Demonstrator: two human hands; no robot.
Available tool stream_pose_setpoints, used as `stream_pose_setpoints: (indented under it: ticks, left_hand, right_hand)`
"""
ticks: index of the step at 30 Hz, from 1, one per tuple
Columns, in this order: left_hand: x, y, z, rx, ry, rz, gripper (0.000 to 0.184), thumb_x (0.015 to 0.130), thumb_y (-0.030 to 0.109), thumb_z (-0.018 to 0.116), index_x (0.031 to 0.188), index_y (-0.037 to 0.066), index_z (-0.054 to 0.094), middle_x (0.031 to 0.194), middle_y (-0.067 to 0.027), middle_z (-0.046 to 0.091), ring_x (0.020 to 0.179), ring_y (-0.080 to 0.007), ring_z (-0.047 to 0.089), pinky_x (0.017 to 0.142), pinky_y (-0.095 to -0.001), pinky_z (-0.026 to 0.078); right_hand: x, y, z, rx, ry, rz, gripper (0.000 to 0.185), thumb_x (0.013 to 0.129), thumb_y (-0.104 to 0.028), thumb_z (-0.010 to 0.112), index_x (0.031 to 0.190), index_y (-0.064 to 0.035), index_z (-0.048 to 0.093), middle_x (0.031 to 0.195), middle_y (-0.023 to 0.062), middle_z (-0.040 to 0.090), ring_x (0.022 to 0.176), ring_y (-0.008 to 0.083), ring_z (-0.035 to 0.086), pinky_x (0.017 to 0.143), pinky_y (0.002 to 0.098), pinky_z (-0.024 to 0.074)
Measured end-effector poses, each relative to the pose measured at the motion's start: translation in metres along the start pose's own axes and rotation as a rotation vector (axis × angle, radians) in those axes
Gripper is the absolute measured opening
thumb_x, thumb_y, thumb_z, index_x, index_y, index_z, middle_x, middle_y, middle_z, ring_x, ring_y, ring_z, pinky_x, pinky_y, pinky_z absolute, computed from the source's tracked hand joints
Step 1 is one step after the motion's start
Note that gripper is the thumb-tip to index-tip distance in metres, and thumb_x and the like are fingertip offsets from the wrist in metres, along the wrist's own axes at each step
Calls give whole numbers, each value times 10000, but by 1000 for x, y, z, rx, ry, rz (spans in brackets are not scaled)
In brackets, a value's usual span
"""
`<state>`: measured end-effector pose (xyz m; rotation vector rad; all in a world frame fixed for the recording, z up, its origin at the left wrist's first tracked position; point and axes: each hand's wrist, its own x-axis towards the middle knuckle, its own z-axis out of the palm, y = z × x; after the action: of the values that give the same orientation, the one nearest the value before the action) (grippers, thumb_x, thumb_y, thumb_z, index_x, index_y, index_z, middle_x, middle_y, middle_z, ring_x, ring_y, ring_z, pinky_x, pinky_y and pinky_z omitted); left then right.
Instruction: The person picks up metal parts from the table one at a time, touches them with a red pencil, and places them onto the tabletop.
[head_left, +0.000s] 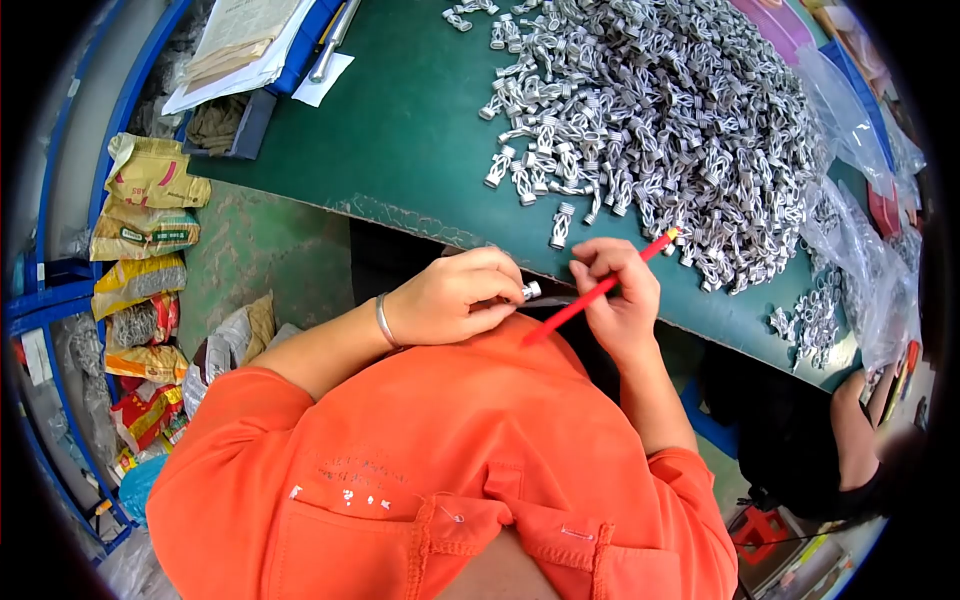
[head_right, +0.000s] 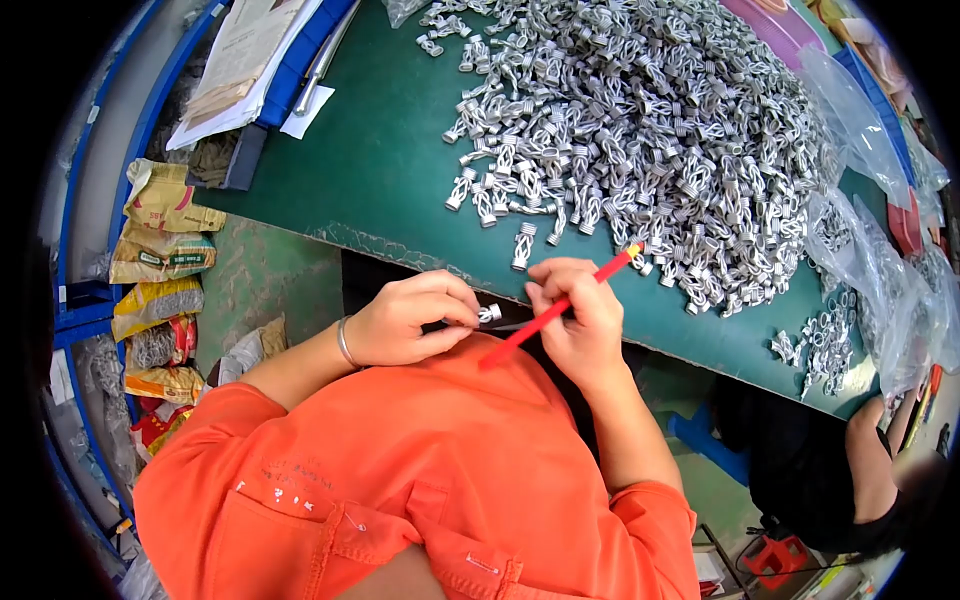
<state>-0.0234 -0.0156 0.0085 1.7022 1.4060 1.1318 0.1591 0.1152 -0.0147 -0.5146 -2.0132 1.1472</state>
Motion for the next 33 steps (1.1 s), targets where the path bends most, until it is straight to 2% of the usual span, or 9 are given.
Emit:
stream_pose_setpoints:
  ticks: [4,10,14,16,20,26,28,30,33]
  left_hand:
    - [0,-7,7,100,23,-4,141,761,-11,672,896,23,653,925,-93,622,791,-214,634,684,-273,526]
    - [10,-3,5,-28,60,-215,222,795,-25,654,1014,-12,617,953,-92,622,838,-148,639,733,-251,527]
    - [22,-13,17,-402,228,-329,347,851,-45,607,1181,-56,504,966,-98,616,873,-154,641,772,-271,541]
    - [29,-10,17,-755,243,-380,332,858,-46,602,1177,-63,511,949,-102,616,858,-167,647,774,-282,546]
    - [32,-3,13,-823,211,-348,263,857,-36,613,1112,-69,560,928,-101,620,838,-153,642,747,-269,549]
    - [30,5,8,-387,212,-189,245,783,-45,690,1019,-32,626,918,-74,613,811,-116,632,696,-239,531]
    - [31,9,5,-304,224,-104,229,759,-43,707,976,-17,641,917,-79,612,804,-126,629,688,-245,528]
    - [29,10,4,-219,234,-13,214,735,-41,725,934,-2,655,915,-84,610,796,-136,626,679,-251,525]
    - [18,2,1,-21,110,112,142,728,-18,730,842,23,655,932,-94,604,795,-189,613,668,-270,511]
  right_hand:
    - [14,5,11,-342,-65,-204,303,628,39,738,823,-42,519,886,114,630,779,310,588,671,373,483]
    - [9,7,10,-289,87,-121,222,747,69,682,816,-40,501,816,98,631,699,237,617,596,319,493]
    - [6,-14,3,667,188,526,176,860,59,591,865,-39,445,907,141,612,727,151,636,628,257,553]
    - [3,-13,2,840,182,568,174,863,63,581,876,-40,442,918,149,609,725,165,645,621,260,562]
    - [3,-19,-1,841,150,597,147,875,64,559,917,-29,453,935,159,610,745,166,646,622,252,554]
    - [-2,-24,5,667,140,467,149,878,43,575,964,-7,464,966,155,613,781,143,633,653,226,530]
    - [-4,-18,5,678,144,411,187,839,85,599,933,-14,473,979,150,615,817,156,626,694,247,528]
    - [-4,-13,4,416,56,92,226,796,139,606,897,-21,482,991,151,617,871,178,616,741,273,518]
    - [-2,-16,-4,346,-51,98,234,748,112,667,778,-28,482,937,139,634,844,194,619,712,284,505]
